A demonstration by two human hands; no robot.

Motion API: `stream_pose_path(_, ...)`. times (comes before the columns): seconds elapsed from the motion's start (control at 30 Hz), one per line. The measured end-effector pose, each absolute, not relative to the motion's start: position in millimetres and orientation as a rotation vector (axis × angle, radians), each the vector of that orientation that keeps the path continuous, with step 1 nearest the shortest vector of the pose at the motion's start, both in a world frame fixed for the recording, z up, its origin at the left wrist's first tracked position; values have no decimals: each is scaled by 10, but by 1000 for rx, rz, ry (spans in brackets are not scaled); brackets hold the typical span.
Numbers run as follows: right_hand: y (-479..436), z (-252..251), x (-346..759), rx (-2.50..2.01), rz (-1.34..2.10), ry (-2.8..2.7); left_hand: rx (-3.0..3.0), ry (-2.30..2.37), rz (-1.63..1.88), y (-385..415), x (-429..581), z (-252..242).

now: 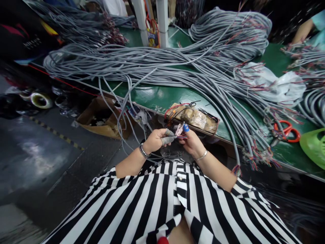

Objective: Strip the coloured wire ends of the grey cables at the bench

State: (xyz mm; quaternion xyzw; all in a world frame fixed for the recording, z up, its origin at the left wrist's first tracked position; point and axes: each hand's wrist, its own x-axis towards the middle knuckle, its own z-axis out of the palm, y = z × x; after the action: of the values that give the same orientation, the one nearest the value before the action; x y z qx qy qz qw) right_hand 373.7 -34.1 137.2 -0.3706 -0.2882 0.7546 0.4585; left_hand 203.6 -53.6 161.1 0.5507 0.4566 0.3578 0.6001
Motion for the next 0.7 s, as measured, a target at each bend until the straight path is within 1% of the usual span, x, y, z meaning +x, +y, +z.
stream_pose_path(0.27,-414,1356,3852,-886,1972,-613,1287,1045,811,-821,1891,1548)
stream_pose_path(0.4,-453,1312,3913,-935,1978,-628,1417,1089,800,-991,1790,1484)
stream_pose_path(0.47,-483,1274,3927,-958,1980,-636,1583,1127,696,-1017,1739,1480)
stream_pose_path(0.6,-571,1182,3944,-1087,1978,-723,1968,1058,274,-951,1667,1597)
stream_pose_path(0.63,-594,1161,3951,-1123,1979,-752,2034,1012,229,-919,1670,1656)
stream_pose_path(0.7,-634,1126,3970,-1172,1976,-783,2114,959,302,-849,1721,1802)
